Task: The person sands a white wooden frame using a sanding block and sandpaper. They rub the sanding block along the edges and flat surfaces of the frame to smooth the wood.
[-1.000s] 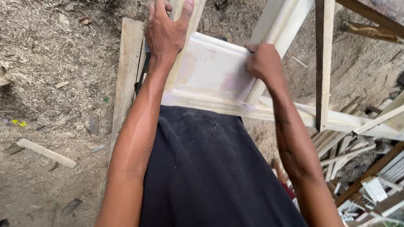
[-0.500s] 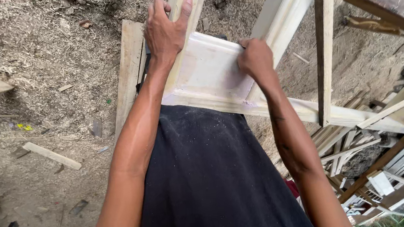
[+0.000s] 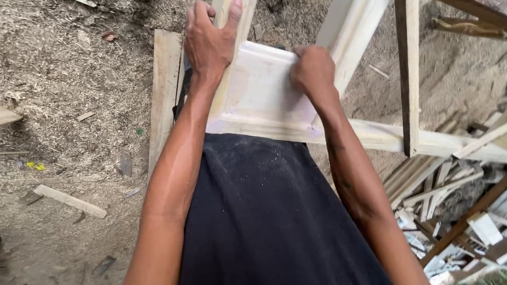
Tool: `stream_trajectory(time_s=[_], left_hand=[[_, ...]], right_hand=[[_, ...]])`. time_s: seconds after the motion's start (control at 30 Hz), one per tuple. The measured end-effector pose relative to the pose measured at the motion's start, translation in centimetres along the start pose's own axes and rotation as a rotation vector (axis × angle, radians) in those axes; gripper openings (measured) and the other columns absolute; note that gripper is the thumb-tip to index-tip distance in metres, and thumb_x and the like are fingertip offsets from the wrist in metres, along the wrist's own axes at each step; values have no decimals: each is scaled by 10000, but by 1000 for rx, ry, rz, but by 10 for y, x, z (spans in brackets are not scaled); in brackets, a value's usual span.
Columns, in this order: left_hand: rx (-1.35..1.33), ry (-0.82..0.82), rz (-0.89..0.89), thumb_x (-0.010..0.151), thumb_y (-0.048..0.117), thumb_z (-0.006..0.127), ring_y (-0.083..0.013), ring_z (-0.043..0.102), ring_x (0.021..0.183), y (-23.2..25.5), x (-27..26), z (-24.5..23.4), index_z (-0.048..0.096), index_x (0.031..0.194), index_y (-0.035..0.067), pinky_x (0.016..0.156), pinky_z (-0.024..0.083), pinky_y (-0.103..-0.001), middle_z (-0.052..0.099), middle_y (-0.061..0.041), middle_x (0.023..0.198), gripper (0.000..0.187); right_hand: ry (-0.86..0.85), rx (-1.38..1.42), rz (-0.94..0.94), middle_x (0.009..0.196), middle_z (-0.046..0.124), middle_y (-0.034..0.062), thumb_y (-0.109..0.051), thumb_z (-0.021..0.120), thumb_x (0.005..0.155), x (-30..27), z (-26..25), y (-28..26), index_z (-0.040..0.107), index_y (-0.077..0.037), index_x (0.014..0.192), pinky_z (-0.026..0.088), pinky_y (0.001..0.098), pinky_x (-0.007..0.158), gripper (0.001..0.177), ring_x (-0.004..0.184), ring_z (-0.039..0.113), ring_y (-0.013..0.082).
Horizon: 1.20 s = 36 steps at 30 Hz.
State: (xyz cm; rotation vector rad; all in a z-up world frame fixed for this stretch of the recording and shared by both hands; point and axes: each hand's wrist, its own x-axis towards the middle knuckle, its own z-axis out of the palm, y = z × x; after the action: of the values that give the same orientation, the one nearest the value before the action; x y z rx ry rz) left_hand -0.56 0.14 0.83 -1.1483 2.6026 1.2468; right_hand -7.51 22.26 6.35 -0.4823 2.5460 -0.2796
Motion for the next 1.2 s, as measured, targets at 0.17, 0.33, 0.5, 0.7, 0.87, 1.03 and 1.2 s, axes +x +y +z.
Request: stream_trajectory(time_s=[0.17,0.33,0.5,0.7,0.87,1.03,1.2], left_hand=[[-8,-24,8,936,826,454,-190,552,767,-3,-2,1,496,941,134,617,448,-387,504,-39,917,693],[-13,-8,31,945,833,452,-184,542,756,-6,1,2,481,937,140,619,445,-365,490,-34,902,693],[20,-5,26,954,827,446,-177,524,761,-7,1,6,491,950,155,618,444,-374,488,-28,890,673],[-49,-7,39,946,823,475,-219,592,767,-4,0,1,506,950,104,628,491,-418,529,-74,930,720],[-4,36,59,979,785,513,-258,595,827,0,2,-1,532,969,91,708,489,-467,546,-87,938,694],[2,83,40,963,758,540,-212,566,801,1,6,-5,529,978,104,671,466,-420,519,-48,940,654],[-35,-41,-47,956,754,490,-200,556,772,-8,1,4,506,981,130,648,480,-395,516,-36,929,624]], right_hand=[[-11,216,-59,914,728,223,-5,591,839,-6,22,-45,766,-74,1073,566,482,804,300,855,712,426],[227,345,-211,1150,757,145,78,529,807,-19,21,15,767,-75,1214,563,444,896,495,1020,745,344],[-74,45,200,964,763,152,-3,567,910,-1,23,9,770,-75,1056,603,455,782,261,865,736,331],[226,445,-294,1073,762,184,60,536,712,-15,16,-16,741,-26,1188,597,466,842,525,916,746,307],[-157,-29,315,1085,782,143,-25,562,984,-14,25,10,768,-48,1111,581,408,892,243,1016,740,263],[341,361,-371,1148,746,214,68,551,687,-15,55,-33,708,-80,1245,556,439,888,599,999,707,386],[128,283,91,1039,761,161,44,494,825,-38,3,44,745,-186,1277,577,438,852,566,921,750,346]])
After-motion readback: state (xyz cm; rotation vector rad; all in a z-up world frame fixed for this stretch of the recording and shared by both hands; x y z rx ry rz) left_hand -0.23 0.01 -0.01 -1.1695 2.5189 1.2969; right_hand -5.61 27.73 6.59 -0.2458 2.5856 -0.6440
